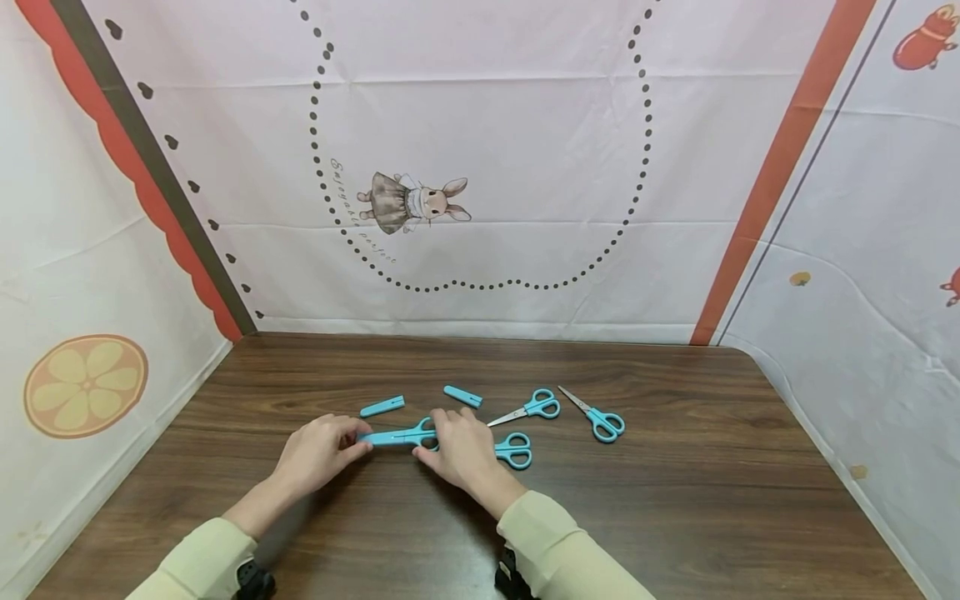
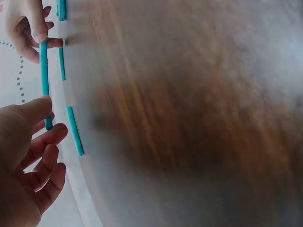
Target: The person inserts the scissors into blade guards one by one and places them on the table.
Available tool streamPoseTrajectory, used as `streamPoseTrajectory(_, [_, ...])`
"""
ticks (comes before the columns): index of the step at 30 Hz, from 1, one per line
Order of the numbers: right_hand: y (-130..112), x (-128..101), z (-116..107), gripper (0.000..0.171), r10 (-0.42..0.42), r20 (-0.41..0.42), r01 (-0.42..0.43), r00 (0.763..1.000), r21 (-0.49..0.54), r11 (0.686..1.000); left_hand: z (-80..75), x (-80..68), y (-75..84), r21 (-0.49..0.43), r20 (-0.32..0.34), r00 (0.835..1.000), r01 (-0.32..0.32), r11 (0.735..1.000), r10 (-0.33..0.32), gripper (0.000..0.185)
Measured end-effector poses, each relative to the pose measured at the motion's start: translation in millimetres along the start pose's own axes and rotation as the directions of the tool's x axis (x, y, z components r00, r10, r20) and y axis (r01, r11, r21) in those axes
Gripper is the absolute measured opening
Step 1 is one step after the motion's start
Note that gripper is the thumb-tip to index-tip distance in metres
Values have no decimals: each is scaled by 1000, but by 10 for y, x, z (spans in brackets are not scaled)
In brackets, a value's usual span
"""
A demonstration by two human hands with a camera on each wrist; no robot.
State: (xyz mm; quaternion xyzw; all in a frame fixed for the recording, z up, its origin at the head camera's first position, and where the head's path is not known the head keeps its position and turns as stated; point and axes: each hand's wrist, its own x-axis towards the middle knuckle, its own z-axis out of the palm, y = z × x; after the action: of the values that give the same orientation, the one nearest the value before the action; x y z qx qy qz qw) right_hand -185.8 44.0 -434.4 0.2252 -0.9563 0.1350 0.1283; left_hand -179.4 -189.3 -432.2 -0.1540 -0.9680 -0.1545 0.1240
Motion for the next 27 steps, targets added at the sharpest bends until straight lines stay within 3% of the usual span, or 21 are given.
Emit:
streamPoseTrajectory(10, [-11, 27, 21, 53, -21, -10, 21, 1000, -7, 1000, 1, 3, -30, 9, 20, 1000, 14, 1000, -14, 12])
streamPoseTrajectory(27, [-41, 48, 47, 54, -14, 50, 17, 999, -59, 998, 36, 11, -60, 20, 50, 998, 36, 999, -37, 10])
